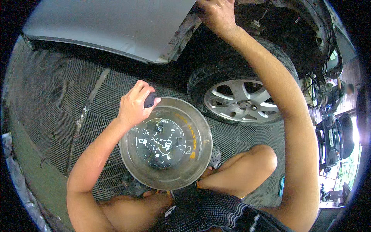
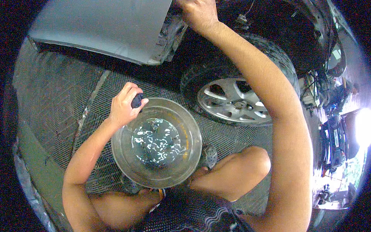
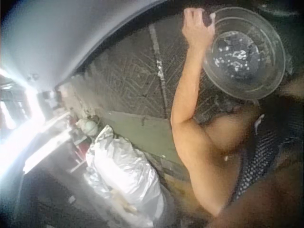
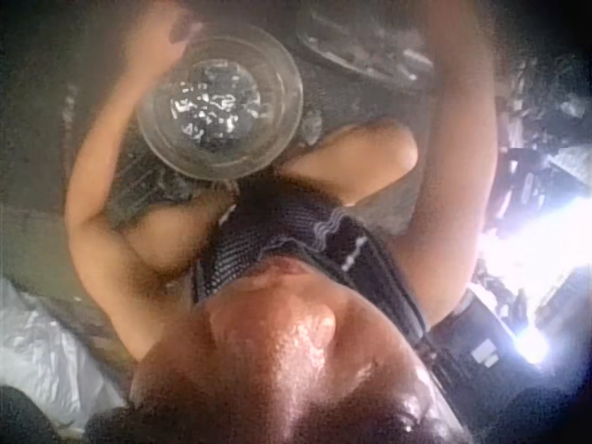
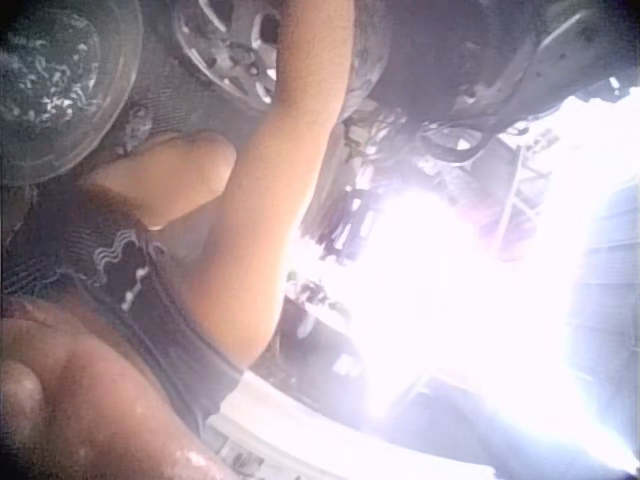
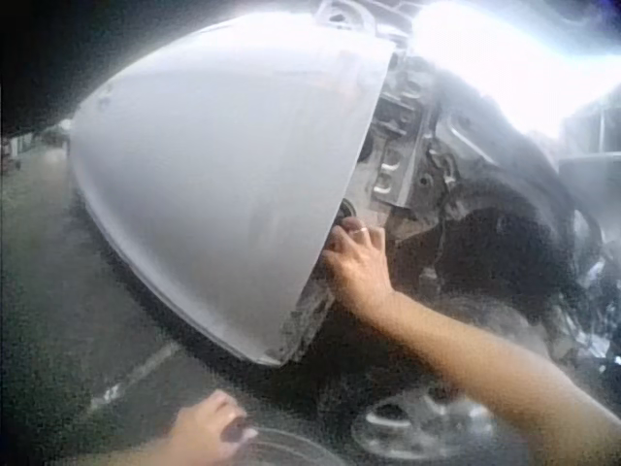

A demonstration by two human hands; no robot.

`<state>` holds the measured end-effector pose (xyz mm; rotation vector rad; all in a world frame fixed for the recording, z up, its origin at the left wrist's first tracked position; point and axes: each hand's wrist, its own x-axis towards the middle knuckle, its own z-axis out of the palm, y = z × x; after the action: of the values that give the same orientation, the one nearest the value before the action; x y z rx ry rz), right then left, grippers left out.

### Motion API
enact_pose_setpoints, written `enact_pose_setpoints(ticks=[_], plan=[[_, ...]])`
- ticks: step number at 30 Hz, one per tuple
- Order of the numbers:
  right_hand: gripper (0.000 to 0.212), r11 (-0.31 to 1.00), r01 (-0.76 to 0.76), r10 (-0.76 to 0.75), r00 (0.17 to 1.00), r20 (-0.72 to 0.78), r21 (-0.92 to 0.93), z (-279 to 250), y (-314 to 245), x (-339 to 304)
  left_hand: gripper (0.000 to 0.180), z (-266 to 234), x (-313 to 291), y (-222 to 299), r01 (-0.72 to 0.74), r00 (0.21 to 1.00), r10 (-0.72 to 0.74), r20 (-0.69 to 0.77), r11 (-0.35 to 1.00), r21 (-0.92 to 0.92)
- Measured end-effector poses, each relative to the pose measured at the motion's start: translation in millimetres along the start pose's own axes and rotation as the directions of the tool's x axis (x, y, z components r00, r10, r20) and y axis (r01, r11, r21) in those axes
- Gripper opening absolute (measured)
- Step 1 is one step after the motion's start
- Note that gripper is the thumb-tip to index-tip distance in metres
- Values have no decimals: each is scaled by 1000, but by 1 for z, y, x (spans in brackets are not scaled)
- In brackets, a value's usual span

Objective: The person sits on the floor and uses a cloth and a bucket of water to clean the undercarriage of a car. They repeatedly dip the cloth into the bucket and wipe various parts of the car's undercarriage.

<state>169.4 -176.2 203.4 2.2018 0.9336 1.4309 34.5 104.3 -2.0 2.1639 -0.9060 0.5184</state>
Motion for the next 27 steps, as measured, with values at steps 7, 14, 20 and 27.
enact_pose_setpoints(ticks=[7, 14, 20, 27], plan=[[43, 991, -44, 6, 956, 294, 123, -51, 4, -35, 31, 1, -3, -4, 5, 1000, -5, 11, 1000, 8], [38, 726, -611, 281, 683, 675, 316, -60, -57, -74, 31, 0, -1, -4, 18, 1000, -18, -6, 1000, -4], [37, 763, -575, 440, 797, 415, 296, -30, -1, -29, 31, 1, -2, -5, 20, 1000, -20, 5, 1000, -10], [18, 903, -300, 271, 953, 133, 309, -20, 19, 1, 30, -3, -1, -4, 33, 999, -33, 12, 999, -5]])
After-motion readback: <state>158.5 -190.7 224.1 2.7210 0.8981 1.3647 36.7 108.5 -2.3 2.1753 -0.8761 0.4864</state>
